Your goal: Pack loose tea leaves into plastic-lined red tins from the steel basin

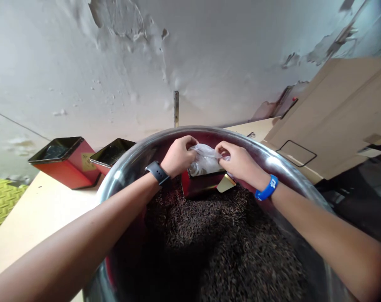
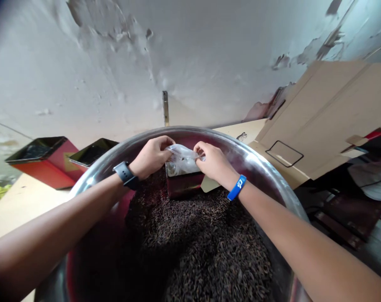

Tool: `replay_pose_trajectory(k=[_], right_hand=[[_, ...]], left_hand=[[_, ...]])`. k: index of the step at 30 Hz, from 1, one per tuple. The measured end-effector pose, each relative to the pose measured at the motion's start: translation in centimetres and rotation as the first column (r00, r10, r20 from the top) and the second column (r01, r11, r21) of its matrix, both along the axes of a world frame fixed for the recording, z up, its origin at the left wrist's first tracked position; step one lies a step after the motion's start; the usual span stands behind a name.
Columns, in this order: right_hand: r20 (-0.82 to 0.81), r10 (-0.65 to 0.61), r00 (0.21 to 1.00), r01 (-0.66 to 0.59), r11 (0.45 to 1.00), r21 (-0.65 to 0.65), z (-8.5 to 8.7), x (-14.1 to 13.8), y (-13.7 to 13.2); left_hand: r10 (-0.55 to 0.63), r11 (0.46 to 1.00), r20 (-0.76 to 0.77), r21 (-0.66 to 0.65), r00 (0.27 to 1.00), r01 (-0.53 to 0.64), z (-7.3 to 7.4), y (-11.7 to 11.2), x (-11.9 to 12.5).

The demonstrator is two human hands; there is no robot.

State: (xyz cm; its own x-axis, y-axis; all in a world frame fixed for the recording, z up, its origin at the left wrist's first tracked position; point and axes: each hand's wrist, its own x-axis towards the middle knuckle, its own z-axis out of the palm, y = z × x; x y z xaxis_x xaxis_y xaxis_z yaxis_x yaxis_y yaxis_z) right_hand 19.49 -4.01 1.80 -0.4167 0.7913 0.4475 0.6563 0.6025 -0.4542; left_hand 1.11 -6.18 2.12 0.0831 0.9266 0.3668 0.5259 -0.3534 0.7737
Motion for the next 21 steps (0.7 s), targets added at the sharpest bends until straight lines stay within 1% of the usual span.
replay_pose_trajectory(k=[2, 3, 4, 5, 6, 7, 9, 10, 12, 14, 16, 18, 20, 21], right_hand=[[-0.024, -0.014, 1.000, 0.011, 0.992, -0.122, -0.1, 0.1, 0.5], [-0.068, -0.025, 0.997, 0.011, 0.981, -0.195, -0.1, 0.2, 0.6], [-0.124, -0.034, 0.992, 0.000, 0.966, -0.260, 0.0, 0.2, 0.7], [-0.178, -0.038, 0.983, -0.020, 0.951, -0.310, 0.1, 0.2, 0.7], [-0.218, -0.042, 0.975, -0.035, 0.941, -0.337, 0.3, 0.2, 0.7], [-0.233, -0.049, 0.971, -0.033, 0.940, -0.338, 0.4, 0.3, 0.7], [-0.168, -0.075, 0.983, 0.028, 0.964, -0.265, 0.5, 0.5, 0.8], [-0.102, -0.094, 0.990, 0.072, 0.977, -0.200, 0.5, 0.6, 0.9], [0.021, -0.119, 0.993, 0.120, 0.991, -0.056, 0.2, 0.8, 1.1], [0.100, -0.081, 0.992, 0.077, 0.996, 0.043, -0.2, 0.9, 1.3], [0.150, -0.008, 0.989, -0.009, 0.993, 0.115, -0.5, 0.9, 1.5], [0.216, 0.055, 0.975, -0.099, 0.975, 0.198, -0.5, 0.9, 1.7], [0.298, 0.123, 0.947, -0.201, 0.948, 0.248, -0.1, 0.9, 1.7], [0.334, 0.168, 0.927, -0.258, 0.935, 0.246, 0.3, 1.0, 1.5]], left_hand=[[0.027, 0.994, 0.146, -0.107, 0.989, -0.011, -0.5, 0.7, -0.3], [0.063, 0.989, 0.187, -0.145, 0.980, -0.035, -0.7, 1.0, -0.5], [0.104, 0.984, 0.196, -0.162, 0.975, -0.072, -0.9, 1.3, -0.7], [0.138, 0.982, 0.167, -0.153, 0.976, -0.113, -1.1, 1.5, -0.9], [0.153, 0.984, 0.104, -0.111, 0.983, -0.142, -1.2, 1.6, -1.1], [0.148, 0.988, 0.018, -0.046, 0.989, -0.148, -1.2, 1.7, -1.4], [0.099, 0.994, -0.166, 0.070, 0.981, -0.088, -1.1, 1.8, -1.9], [0.067, 0.995, -0.242, 0.094, 0.968, -0.045, -0.9, 1.7, -2.2], [0.025, 0.996, -0.342, 0.085, 0.939, 0.005, -0.7, 1.6, -2.6], [0.005, 0.999, -0.404, 0.048, 0.915, 0.016, -0.5, 1.6, -3.1], [-0.059, 0.998, -0.448, -0.025, 0.892, 0.053, -0.4, 1.6, -3.5], [-0.198, 0.976, -0.451, -0.177, 0.870, 0.130, -0.2, 1.6, -4.0], [-0.338, 0.917, -0.400, -0.343, 0.852, 0.203, 0.0, 1.6, -4.3], [-0.389, 0.885, -0.369, -0.405, 0.844, 0.231, 0.1, 1.6, -4.3]])
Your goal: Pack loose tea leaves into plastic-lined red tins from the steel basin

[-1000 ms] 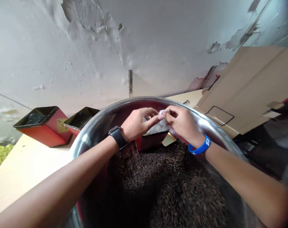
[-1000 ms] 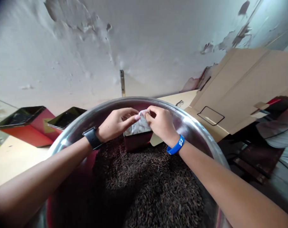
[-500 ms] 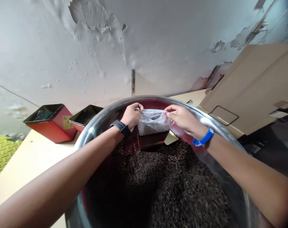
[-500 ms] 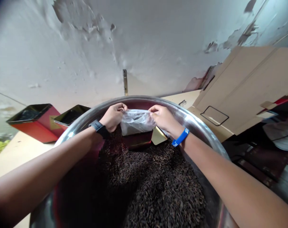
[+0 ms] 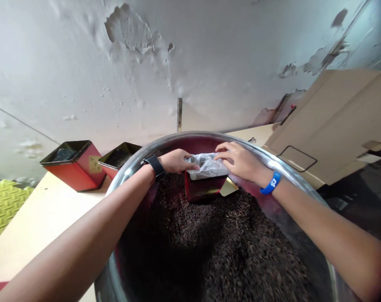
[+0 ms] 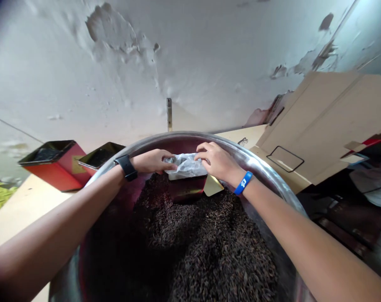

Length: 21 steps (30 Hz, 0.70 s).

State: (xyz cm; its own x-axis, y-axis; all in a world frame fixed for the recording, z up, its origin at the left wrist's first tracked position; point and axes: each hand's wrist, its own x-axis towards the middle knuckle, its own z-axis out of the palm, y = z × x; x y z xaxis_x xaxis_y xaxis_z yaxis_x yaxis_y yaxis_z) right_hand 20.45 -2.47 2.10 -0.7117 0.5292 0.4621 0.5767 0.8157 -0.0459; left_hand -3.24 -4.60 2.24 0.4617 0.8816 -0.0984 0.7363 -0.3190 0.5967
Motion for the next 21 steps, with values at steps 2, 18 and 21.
replay_pose_trajectory(k=[2, 18, 21], right_hand=[[0.057, 0.103, 0.993, -0.101, 0.994, -0.037, 0.9, 0.0, -0.5], [0.335, -0.338, 0.879, 0.411, 0.895, -0.173, 1.2, 1.3, -1.3], [0.247, -0.265, 0.932, 0.335, 0.888, -0.315, 1.1, 1.4, -0.6]], left_hand=[[-0.023, 0.996, 0.011, -0.087, 1.000, 0.024, 0.2, -0.2, 0.0], [-0.003, 1.000, -0.056, -0.004, 0.998, 0.003, -0.2, -0.5, -0.1], [0.020, 1.000, -0.012, 0.024, 1.000, -0.020, -0.1, -0.6, 0.1]])
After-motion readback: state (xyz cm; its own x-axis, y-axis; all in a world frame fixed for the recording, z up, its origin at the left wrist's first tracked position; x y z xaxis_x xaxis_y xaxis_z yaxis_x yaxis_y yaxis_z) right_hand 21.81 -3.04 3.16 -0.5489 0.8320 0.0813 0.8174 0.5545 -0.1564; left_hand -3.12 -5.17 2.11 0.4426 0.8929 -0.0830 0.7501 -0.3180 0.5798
